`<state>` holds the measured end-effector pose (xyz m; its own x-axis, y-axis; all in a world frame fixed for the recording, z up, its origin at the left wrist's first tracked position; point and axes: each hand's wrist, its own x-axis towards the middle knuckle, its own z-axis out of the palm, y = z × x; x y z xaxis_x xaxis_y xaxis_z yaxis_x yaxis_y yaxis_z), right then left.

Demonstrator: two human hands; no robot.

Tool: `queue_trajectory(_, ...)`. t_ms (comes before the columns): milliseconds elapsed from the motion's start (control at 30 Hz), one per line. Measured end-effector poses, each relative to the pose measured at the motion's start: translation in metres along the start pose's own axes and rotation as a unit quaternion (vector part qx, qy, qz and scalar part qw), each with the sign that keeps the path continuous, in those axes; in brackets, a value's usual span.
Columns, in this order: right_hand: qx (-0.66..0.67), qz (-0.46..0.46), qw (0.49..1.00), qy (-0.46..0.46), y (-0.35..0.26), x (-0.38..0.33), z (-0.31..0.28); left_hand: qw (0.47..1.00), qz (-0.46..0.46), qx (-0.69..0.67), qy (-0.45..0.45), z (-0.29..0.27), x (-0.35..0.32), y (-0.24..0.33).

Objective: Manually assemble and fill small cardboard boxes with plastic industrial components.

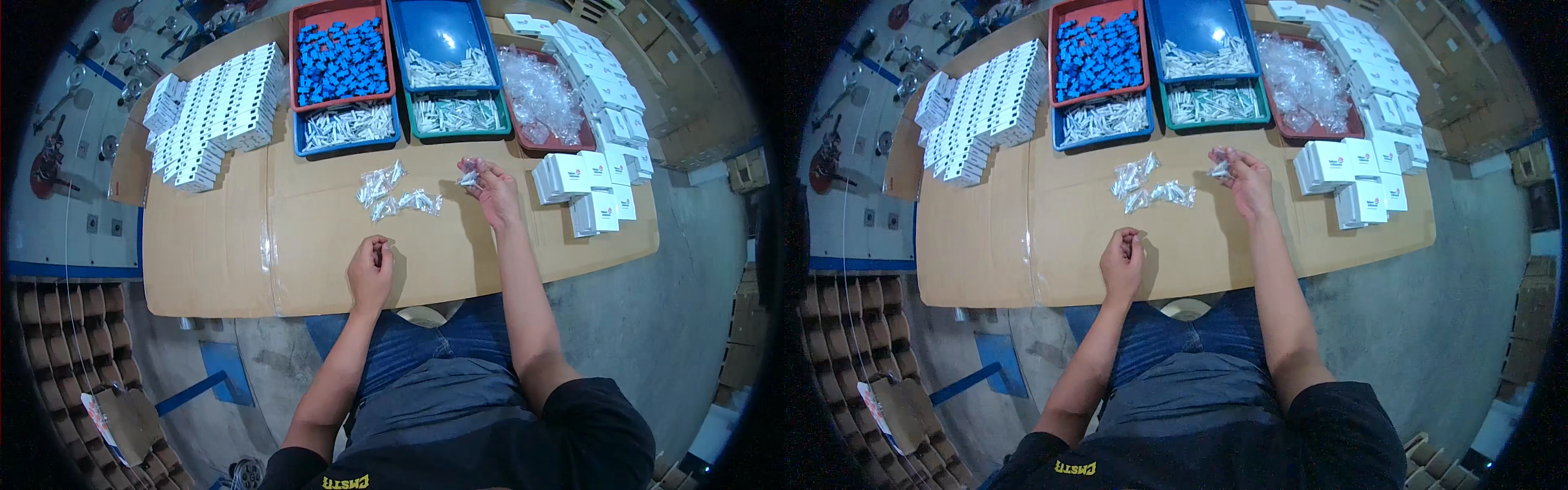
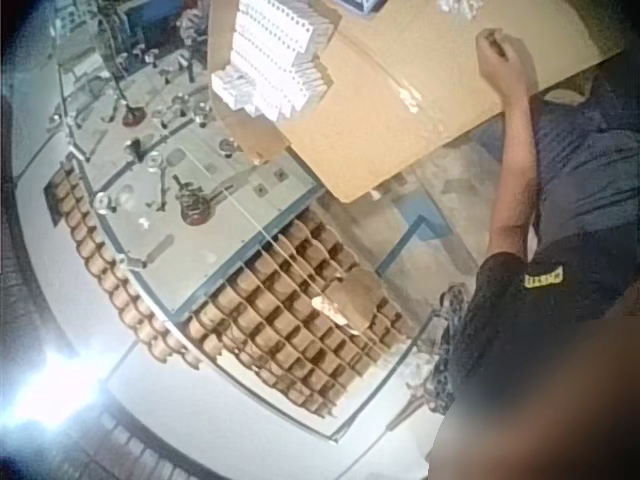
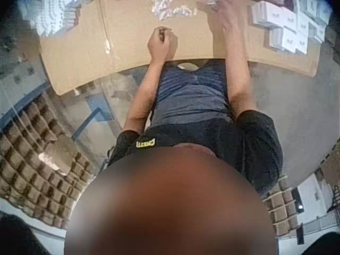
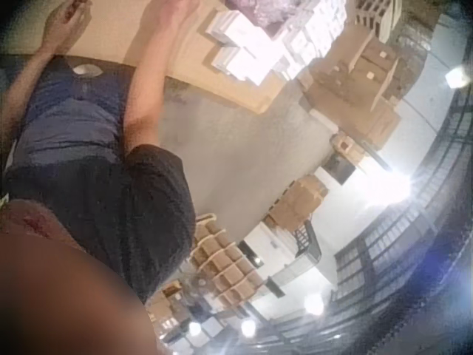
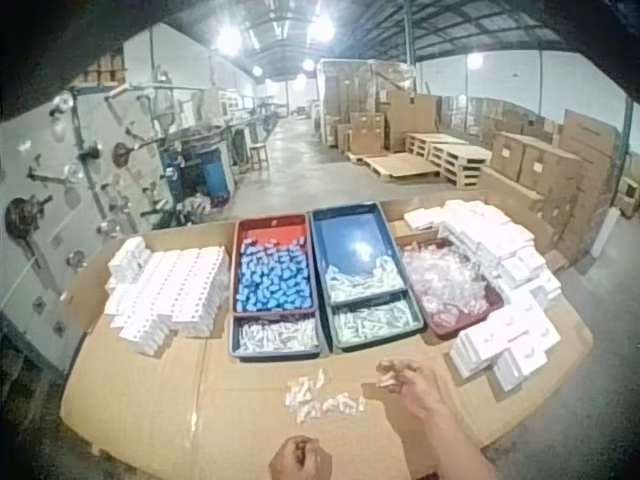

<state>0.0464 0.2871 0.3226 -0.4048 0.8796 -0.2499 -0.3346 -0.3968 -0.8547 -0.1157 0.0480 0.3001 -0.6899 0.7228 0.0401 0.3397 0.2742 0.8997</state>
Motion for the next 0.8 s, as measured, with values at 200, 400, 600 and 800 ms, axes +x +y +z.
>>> queue_trajectory(200,0.028,-0.015,0.999,-0.017,0.003,0.005,0.002,1.0,0.004,0.0,0.003,0.001,0.0,-0.007)
queue_trajectory(400,0.086,-0.036,0.996,0.015,0.002,0.014,0.014,1.0,0.001,0.001,0.0,0.001,-0.001,-0.005)
queue_trajectory(600,0.006,0.055,0.998,-0.001,-0.015,0.059,0.006,1.0,0.021,0.004,0.004,0.002,-0.001,-0.007)
queue_trajectory(800,-0.054,0.026,0.994,-0.093,-0.072,0.123,0.028,1.0,0.012,0.001,0.015,-0.001,-0.003,-0.003)
